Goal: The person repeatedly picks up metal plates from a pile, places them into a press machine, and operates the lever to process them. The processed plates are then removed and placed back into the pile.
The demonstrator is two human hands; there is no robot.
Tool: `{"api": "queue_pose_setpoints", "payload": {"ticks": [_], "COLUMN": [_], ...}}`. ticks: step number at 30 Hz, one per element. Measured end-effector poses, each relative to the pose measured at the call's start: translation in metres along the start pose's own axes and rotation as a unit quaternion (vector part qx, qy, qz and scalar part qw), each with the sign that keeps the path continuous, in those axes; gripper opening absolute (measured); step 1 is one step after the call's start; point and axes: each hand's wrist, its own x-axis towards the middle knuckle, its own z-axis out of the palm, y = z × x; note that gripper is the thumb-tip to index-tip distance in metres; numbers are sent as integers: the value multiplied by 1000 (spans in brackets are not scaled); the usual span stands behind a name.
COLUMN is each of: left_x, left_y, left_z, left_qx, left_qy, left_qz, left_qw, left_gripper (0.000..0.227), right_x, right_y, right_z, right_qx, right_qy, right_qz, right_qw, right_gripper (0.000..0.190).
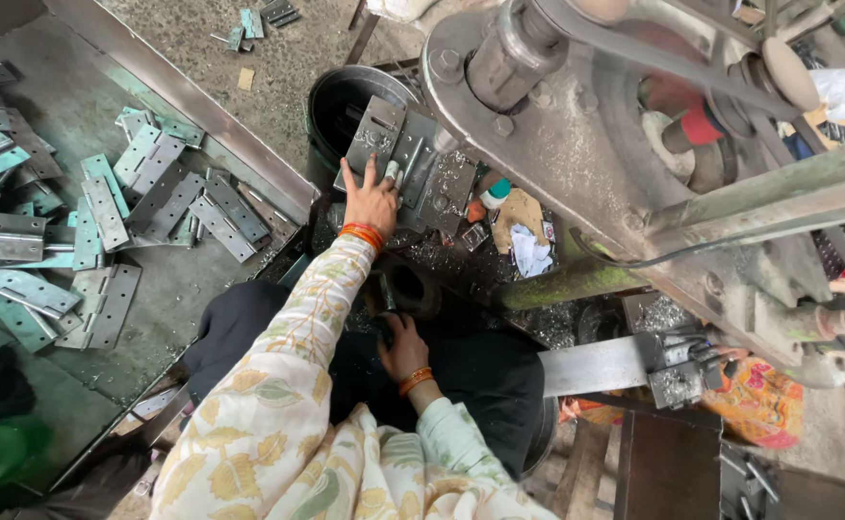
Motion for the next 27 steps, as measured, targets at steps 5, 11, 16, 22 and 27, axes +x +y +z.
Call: {"api": "queue_pose_setpoints", "payload": {"ticks": [5,11,16,22,27], "left_x": [1,22,50,23,7], "left_y": [-1,8,10,4,4], "left_z": [11,19,11,7,-2], "left_qx": [12,-8,-7,18,24], "left_qy": [28,22,28,-23,21], "left_qz": [-2,-15,-12,10,16], "left_qw": [1000,1000,1000,1000,999], "left_gripper": [47,41,43,38,48], "right_x": [3,47,34,5,21], "right_y": [8,0,-2,1,4], "right_z": [-4,-50,-33,12,-18], "right_qx": [-15,-28,-35,46,-14], "right_qy": [-57,-70,-49,-43,-70], "right_qz": [19,-38,-24,20,12], "right_qw": [998,996,998,998,997], "right_gripper": [57,55,50,50,56]}}
